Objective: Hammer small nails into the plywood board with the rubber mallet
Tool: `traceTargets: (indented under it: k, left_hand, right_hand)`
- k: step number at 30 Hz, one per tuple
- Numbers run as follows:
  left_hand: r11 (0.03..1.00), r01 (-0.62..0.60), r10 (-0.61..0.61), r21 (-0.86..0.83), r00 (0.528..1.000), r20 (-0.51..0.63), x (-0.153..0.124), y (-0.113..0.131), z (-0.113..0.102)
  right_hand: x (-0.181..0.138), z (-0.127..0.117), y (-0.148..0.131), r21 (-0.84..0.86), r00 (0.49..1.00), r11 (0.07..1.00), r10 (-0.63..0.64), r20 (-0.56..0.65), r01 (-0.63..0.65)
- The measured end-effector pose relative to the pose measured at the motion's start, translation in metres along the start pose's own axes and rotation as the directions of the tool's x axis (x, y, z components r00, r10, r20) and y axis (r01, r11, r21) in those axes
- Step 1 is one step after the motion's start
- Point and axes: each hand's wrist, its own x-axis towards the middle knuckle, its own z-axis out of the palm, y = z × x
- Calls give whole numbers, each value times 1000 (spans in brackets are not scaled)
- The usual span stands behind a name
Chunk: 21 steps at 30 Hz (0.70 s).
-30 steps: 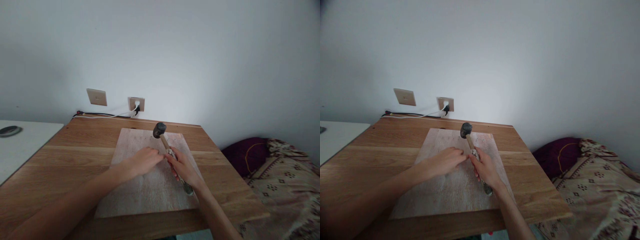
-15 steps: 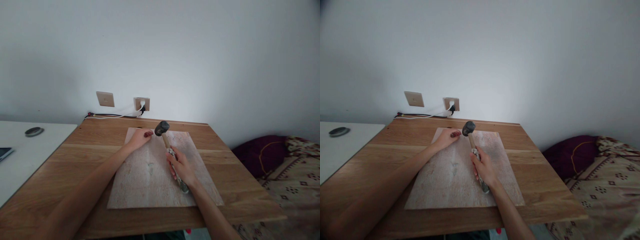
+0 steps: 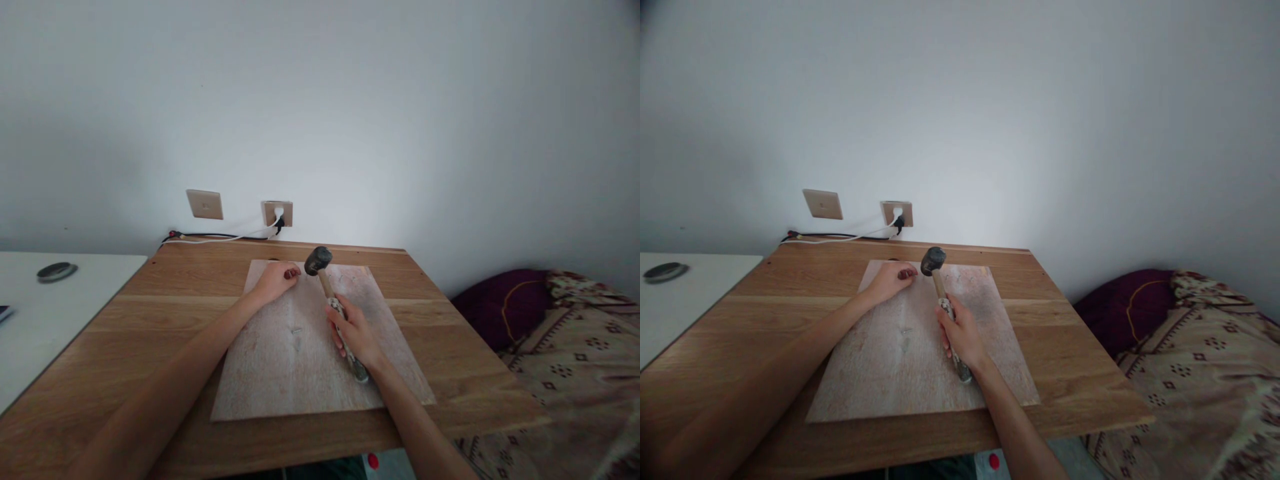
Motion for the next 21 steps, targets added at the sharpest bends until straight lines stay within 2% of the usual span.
traceTargets:
  k: [6,13,17,21]
  left_hand:
    - [998,-27,30,58,999,-42,-1,-1,-2]
    - [994,-26,26,106,1000,6,-1,5,-3]
    - [997,-33,32,64,999,26,1,4,-2]
    - [999,31,-31,-24,999,7,2,1,1]
  right_hand:
    - [0,0,0,9,1000,1000,11,-10,-11]
    - [-1,0,1,8,1000,1000,14,5,-14]
    - [2,0,-2,18,999,1000,12,30,-12]
    - [7,2,-8,17,998,1000,-10,54,9]
